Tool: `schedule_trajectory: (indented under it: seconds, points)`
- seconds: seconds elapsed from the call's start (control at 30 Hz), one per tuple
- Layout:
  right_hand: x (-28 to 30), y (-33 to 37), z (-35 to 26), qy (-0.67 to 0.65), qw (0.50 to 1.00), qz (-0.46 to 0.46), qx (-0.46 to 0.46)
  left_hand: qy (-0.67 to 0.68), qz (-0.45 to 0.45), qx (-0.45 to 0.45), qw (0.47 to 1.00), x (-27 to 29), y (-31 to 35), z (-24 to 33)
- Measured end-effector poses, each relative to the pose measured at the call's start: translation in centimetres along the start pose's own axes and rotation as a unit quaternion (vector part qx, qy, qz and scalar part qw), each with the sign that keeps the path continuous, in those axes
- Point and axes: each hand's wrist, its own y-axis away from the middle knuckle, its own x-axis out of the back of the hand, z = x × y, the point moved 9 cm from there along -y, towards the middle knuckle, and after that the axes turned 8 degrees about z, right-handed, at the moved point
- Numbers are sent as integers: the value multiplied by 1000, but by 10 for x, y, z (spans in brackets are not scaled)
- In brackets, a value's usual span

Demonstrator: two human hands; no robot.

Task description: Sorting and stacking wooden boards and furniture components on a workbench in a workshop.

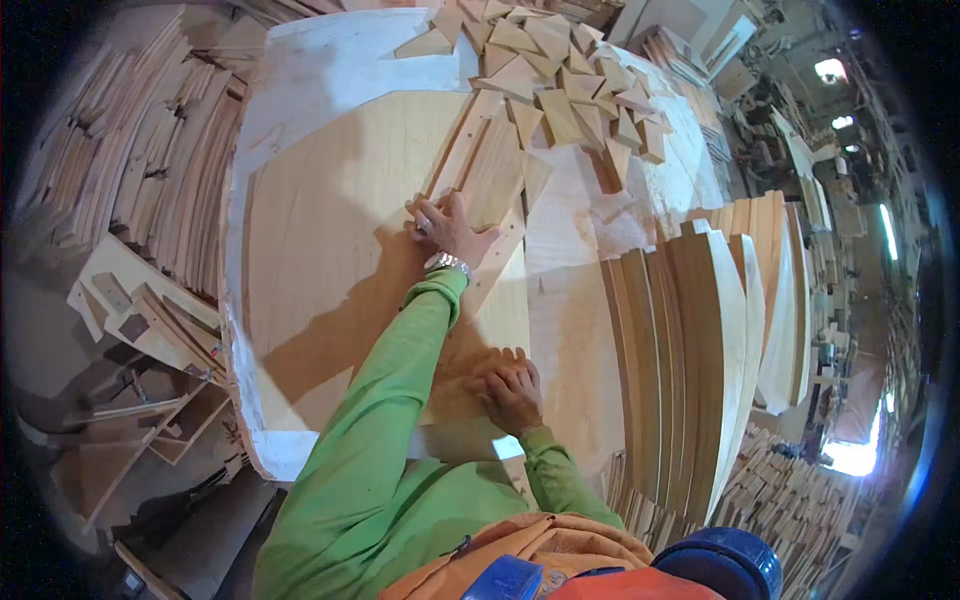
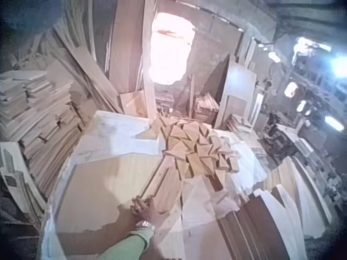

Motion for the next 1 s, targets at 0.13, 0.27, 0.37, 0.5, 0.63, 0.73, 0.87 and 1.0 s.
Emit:
schedule_trajectory:
  seconds: [0.13,0.27,0.37,0.5,0.63,0.73,0.87,1.0]
  points:
    - [3,-1,-7,31,999,-2,18,-20,-107,-27,994,8,6,1]
    - [8,0,-16,84,996,-15,-22,-65,-130,-100,984,26,19,-8]
    - [3,11,-22,59,995,-41,-64,-60,-125,-80,987,37,27,-17]
    - [-19,43,-52,50,994,-64,-75,-47,-132,-76,987,66,54,-53]
    - [-45,71,-92,66,996,-33,-41,-50,-134,-76,987,102,83,-104]
    - [-48,85,-117,65,997,-28,-21,-68,-102,-120,985,126,127,-158]
    - [-41,90,-124,52,998,7,-24,-44,-94,-204,974,161,220,-203]
    - [-53,89,-124,67,997,27,2,-46,-69,-159,984,199,304,-249]
